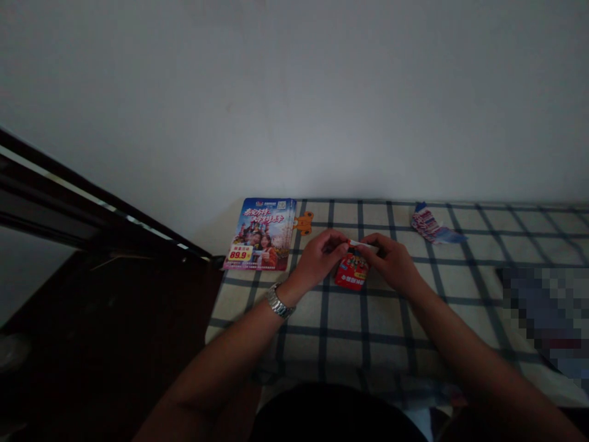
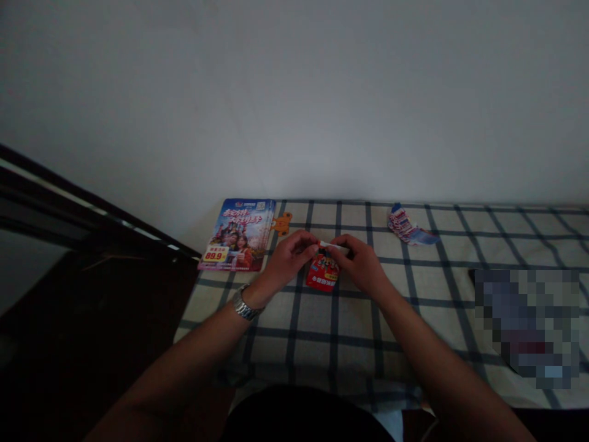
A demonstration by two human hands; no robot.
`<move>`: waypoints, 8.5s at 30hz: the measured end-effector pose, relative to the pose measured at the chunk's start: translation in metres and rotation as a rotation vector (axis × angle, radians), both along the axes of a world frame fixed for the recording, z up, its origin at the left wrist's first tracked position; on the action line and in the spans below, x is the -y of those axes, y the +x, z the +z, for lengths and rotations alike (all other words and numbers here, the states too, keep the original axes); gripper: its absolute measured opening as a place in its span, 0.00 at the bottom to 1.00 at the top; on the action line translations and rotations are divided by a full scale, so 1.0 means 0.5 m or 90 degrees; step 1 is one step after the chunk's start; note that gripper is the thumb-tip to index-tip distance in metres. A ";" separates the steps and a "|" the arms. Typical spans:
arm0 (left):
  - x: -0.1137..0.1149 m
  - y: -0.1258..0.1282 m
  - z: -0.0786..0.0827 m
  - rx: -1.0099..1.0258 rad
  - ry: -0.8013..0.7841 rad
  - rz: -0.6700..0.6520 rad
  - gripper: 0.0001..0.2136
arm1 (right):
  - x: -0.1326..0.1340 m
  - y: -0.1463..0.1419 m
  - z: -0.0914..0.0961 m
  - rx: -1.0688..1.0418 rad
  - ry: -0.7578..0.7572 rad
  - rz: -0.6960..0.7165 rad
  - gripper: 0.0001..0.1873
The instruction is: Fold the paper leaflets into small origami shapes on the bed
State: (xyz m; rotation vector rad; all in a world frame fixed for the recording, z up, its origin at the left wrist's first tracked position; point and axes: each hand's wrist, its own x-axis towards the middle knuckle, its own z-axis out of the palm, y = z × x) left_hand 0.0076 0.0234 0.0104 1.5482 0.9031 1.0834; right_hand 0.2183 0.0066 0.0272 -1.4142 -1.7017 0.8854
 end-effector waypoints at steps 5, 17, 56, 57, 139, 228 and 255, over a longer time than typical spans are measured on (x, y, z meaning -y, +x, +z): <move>0.005 0.004 -0.007 -0.018 -0.023 0.017 0.08 | 0.003 -0.002 -0.002 0.009 -0.020 0.000 0.18; 0.014 0.008 -0.008 -0.007 -0.021 0.017 0.08 | 0.014 -0.006 -0.004 0.035 0.001 0.000 0.17; 0.020 0.006 -0.007 0.023 -0.032 0.106 0.13 | 0.015 0.006 -0.021 -0.141 -0.038 0.000 0.23; 0.021 0.006 -0.006 0.025 -0.030 0.104 0.13 | 0.015 0.006 -0.023 -0.145 -0.041 0.000 0.23; 0.001 -0.010 -0.004 -0.116 0.041 0.056 0.08 | 0.019 0.009 -0.025 -0.031 -0.046 0.060 0.23; -0.009 -0.031 -0.002 -0.123 0.077 0.153 0.16 | 0.023 0.005 -0.041 -0.097 -0.121 0.147 0.25; -0.017 -0.031 -0.012 -0.064 0.081 0.135 0.12 | 0.023 0.003 -0.047 -0.217 -0.212 0.114 0.23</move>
